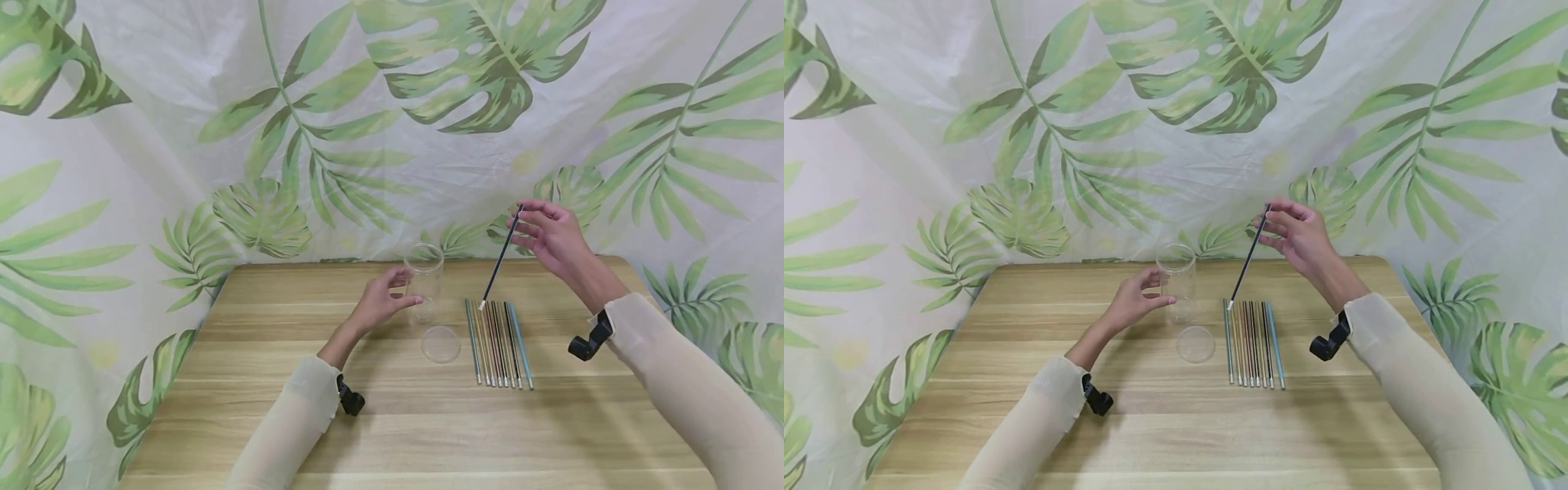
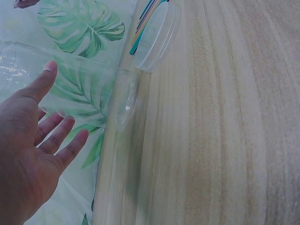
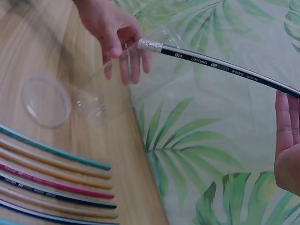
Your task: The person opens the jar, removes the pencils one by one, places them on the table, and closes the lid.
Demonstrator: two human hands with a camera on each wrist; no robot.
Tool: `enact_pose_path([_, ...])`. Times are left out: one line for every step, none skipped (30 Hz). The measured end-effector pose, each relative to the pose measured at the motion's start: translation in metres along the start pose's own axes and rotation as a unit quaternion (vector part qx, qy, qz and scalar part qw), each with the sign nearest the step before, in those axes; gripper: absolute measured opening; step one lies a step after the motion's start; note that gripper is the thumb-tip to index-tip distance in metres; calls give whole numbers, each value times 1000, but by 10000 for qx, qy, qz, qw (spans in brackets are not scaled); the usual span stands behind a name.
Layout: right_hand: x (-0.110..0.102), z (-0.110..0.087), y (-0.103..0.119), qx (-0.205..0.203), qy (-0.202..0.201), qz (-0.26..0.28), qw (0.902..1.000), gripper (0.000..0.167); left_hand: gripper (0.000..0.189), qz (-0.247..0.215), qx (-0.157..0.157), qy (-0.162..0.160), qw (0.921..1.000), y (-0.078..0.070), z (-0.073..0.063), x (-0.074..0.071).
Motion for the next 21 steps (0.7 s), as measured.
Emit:
enact_pose_path([-2,-1,-2,42,2,-46,10000,13,66,9,3,-3,10000,0,0,0])
enact_pose_path([-3,-2,-3,87,20,-31,10000,14,66,16,6,-5,10000,0,0,0])
enact_pose_path([-5,-4,-5,133,30,-33,9999,15,65,24,9,-6,10000,0,0,0])
enact_pose_path([-7,-5,-7,185,43,-50,9998,16,65,26,12,-9,10000,0,-1,-1])
enact_pose_path([-9,-6,-9,246,49,-58,9997,17,65,25,18,-12,10000,0,0,-1])
enact_pose_path([-11,-7,-12,317,69,-78,9994,17,64,24,26,-17,10000,0,0,-1])
enact_pose_path([-14,-9,-15,389,90,-90,9992,17,63,19,31,-17,10000,1,0,-1])
enact_pose_path([-16,-10,-17,456,110,-129,9988,16,63,21,39,-17,10000,1,0,-1])
enact_pose_path([-18,-11,-20,523,120,-225,9983,16,63,26,45,-17,10000,1,0,-1])
enact_pose_path([-20,-12,-23,597,141,-311,9976,16,63,28,43,-16,10000,1,1,0])
enact_pose_path([-23,-14,-25,657,161,-394,9969,16,63,32,40,-13,10000,1,1,0])
enact_pose_path([-25,-16,-27,718,204,-481,9960,17,63,30,31,-8,10000,2,1,0])
enact_pose_path([-27,-17,-29,760,236,-566,9952,17,63,35,11,2,10000,2,1,0])
enact_pose_path([-29,-19,-31,803,266,-690,9940,17,64,35,-19,4,10000,2,1,0])
enact_pose_path([-31,-20,-32,845,298,-805,9927,17,65,30,-57,5,10000,2,0,0])
enact_pose_path([-34,-22,-34,889,343,-949,9909,17,66,24,-93,10,10000,2,0,0])
enact_pose_path([-36,-23,-36,929,380,-1086,9890,17,66,22,-133,12,9999,2,0,-1])
enact_pose_path([-38,-24,-38,984,414,-1209,9869,17,67,20,-169,19,9999,2,0,-1])
enact_pose_path([-41,-25,-41,1037,441,-1324,9848,17,68,21,-205,24,9998,2,-1,-1])
enact_pose_path([-43,-26,-44,1105,468,-1452,9821,17,69,14,-233,25,9997,2,-1,-1])
enact_pose_path([-46,-27,-47,1181,469,-1534,9800,17,69,13,-247,31,9997,2,-1,-1])
Point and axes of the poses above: each hand's wrist, its own z-axis towards the middle knuckle, its own x-axis out of the palm, y = z × x, the point moved 9 cm from there along z, towards the middle knuckle, and after that the axes turned 8 degrees about -z, right-handed, at the moved point
